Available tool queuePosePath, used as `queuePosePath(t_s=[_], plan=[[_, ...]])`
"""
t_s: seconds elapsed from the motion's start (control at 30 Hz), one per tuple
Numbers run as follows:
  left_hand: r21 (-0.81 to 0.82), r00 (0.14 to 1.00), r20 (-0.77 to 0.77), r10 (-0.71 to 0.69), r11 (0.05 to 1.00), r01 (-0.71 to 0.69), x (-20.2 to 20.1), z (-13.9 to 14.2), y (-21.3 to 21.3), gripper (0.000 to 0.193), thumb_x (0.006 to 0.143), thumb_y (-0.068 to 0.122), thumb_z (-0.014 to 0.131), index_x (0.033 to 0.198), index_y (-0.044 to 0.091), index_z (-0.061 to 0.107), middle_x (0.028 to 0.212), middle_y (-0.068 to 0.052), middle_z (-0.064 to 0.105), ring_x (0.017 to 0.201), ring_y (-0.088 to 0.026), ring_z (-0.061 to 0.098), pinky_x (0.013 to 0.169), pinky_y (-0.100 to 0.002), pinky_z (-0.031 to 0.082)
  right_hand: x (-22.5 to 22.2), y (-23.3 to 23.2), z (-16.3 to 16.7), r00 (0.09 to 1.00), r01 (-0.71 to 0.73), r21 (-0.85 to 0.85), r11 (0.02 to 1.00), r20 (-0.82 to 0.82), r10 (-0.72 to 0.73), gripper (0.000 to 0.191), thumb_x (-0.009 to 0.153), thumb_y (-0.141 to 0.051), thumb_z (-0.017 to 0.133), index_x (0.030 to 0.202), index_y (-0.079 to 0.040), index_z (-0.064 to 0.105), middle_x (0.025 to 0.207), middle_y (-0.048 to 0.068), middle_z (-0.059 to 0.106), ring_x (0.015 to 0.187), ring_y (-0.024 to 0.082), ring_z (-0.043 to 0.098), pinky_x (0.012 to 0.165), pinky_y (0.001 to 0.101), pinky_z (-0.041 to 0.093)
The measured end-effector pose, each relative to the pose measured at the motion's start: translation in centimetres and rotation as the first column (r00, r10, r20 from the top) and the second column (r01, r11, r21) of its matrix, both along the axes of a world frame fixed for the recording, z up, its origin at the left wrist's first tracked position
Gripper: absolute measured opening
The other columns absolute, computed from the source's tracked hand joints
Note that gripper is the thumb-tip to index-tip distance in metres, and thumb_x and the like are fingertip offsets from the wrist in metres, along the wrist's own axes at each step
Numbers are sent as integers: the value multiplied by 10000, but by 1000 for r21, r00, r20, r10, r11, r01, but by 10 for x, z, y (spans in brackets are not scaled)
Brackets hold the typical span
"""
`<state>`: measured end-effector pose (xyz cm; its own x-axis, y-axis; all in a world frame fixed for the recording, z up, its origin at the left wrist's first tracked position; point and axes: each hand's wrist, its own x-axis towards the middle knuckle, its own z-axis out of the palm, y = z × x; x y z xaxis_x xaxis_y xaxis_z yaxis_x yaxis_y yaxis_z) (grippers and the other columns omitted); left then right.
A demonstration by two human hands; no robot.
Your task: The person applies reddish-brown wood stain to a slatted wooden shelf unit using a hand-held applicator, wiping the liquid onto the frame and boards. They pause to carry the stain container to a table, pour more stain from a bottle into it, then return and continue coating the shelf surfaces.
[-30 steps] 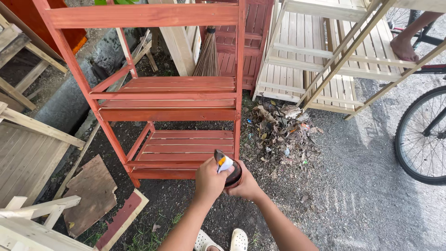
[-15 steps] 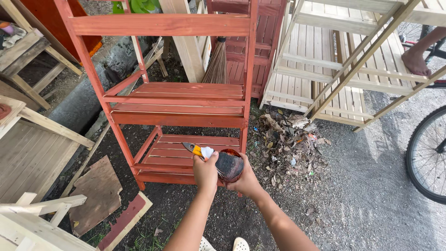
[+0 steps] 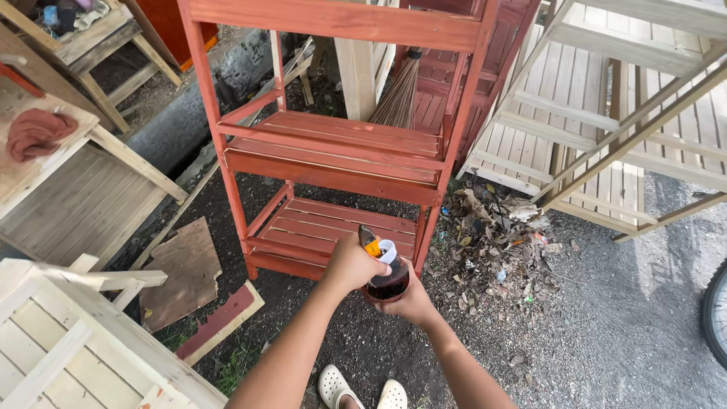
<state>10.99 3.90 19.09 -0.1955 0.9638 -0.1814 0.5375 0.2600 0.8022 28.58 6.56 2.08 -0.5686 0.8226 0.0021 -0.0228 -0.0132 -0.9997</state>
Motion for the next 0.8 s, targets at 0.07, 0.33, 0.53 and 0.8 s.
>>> queuePosePath(t_s=[0.07, 0.33, 0.53, 0.8], plan=[[122, 998, -13, -66, 990, 67, -6, 1, -10, 373, 586, 127, 892, 932, 69, 768, 864, -114, 775, 839, -289, 761, 746, -387, 588, 3, 0, -3, 999, -34, -44, 998, -37, 33, 1016, 540, -57, 905, 1432, -73, 421, 1315, 67, 624, 1253, 203, 601, 1102, 391, 469], [500, 940, -146, -308, 797, 339, -13, -16, -45, 206, 720, 89, 759, 919, 126, 790, 841, -90, 742, 812, -309, 702, 717, -416, 561, 1, 2, -1, 992, -123, -84, 989, -18, 122, 1026, 525, -54, 901, 1439, -90, 435, 1283, 63, 630, 1188, 206, 616, 1008, 404, 548], [552, 933, -334, -133, 775, 308, -14, -49, -69, 299, 723, 92, 748, 1023, 91, 743, 921, -74, 692, 875, -314, 640, 769, -424, 552, -10, -12, -13, 990, -132, -129, 983, -69, 124, 1026, 556, -2, 914, 1449, -106, 421, 1308, 49, 607, 1223, 184, 595, 1025, 391, 546], [498, 984, -88, -157, 849, 180, -31, -56, -76, 320, 669, 36, 819, 977, 90, 749, 897, -64, 728, 890, -291, 703, 754, -396, 563, -13, -30, -27, 986, -153, -106, 983, -90, 144, 1060, 531, -4, 889, 1467, -96, 402, 1323, 64, 616, 1250, 210, 606, 1082, 396, 512]])
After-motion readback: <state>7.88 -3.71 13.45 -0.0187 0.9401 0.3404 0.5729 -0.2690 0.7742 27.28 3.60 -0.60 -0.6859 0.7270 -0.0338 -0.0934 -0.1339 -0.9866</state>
